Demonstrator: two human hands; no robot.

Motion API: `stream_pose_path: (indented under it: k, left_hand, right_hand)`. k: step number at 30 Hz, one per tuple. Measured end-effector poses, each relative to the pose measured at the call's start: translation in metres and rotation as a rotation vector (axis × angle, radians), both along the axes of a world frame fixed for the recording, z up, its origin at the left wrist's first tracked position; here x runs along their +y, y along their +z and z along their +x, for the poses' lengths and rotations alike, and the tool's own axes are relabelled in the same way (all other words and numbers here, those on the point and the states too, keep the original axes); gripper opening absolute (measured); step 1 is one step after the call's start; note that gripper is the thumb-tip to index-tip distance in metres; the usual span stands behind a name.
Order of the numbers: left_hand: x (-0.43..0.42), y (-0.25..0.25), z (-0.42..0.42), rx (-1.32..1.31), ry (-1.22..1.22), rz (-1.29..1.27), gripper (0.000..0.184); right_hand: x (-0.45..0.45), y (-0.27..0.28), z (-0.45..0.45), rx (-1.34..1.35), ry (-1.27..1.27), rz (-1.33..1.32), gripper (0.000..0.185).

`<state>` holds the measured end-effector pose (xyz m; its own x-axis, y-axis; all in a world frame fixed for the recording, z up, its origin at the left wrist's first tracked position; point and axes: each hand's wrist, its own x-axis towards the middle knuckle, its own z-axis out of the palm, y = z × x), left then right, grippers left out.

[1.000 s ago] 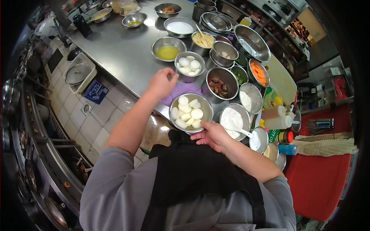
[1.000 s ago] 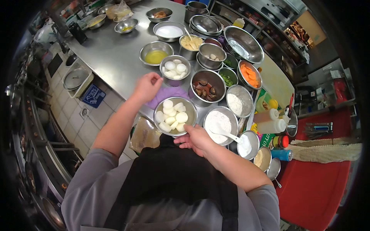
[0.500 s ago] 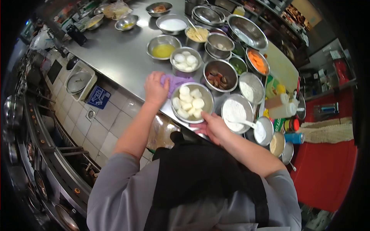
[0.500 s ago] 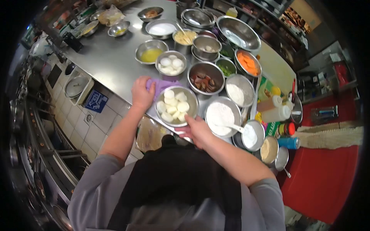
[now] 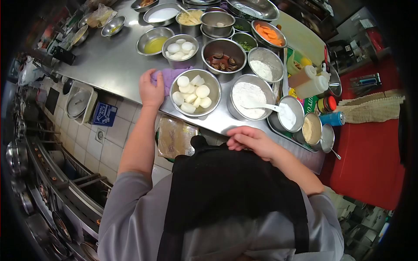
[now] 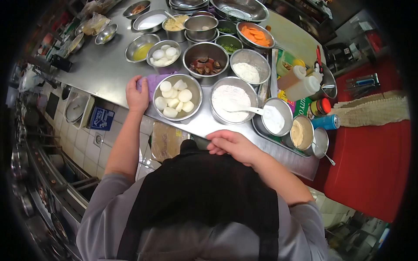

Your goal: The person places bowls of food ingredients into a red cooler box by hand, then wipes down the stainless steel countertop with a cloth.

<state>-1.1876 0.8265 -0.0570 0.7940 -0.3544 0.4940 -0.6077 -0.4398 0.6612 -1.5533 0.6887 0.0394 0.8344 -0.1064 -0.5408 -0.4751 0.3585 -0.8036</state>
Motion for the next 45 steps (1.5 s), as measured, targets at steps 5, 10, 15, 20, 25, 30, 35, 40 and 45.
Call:
stream_pose_path:
  k: [5, 10, 15, 20, 25, 30, 35, 40, 45]
  left_hand:
    - [0.005, 0.004, 0.004, 0.096, 0.085, -0.124, 0.03]
    - [-0.013, 0.049, 0.004, 0.165, -0.045, -0.231, 0.023]
    - [-0.075, 0.101, -0.025, 0.119, -0.215, -0.237, 0.022]
    - [-0.113, 0.137, -0.045, 0.127, -0.364, -0.09, 0.024]
    - [-0.104, 0.141, -0.042, 0.151, -0.423, -0.082, 0.026]
    - [-0.069, 0.133, -0.049, 0.225, -0.363, -0.082, 0.027]
    - [-0.039, 0.119, -0.025, 0.245, -0.201, -0.013, 0.031]
    - [-0.005, 0.095, -0.009, 0.281, -0.078, 0.088, 0.032]
    - [-0.005, 0.067, 0.015, 0.493, -0.06, -0.024, 0.036]
  right_hand:
    - [-0.012, 0.016, -0.086, -0.004, -0.272, -0.062, 0.029]
    - [-0.013, -0.009, -0.167, 0.063, -0.645, -0.16, 0.024]
    - [-0.015, -0.033, -0.219, 0.112, -0.79, -0.238, 0.021]
    - [-0.015, -0.037, -0.243, 0.032, -0.875, -0.319, 0.021]
    - [-0.008, -0.051, -0.262, 0.068, -0.899, -0.344, 0.021]
    - [-0.008, -0.056, -0.264, 0.102, -0.862, -0.352, 0.02]
    - [-0.022, -0.043, -0.248, 0.12, -0.774, -0.427, 0.021]
    - [-0.022, -0.043, -0.238, 0.164, -0.746, -0.38, 0.021]
    - [-0.017, -0.053, -0.238, 0.187, -0.647, -0.464, 0.019]
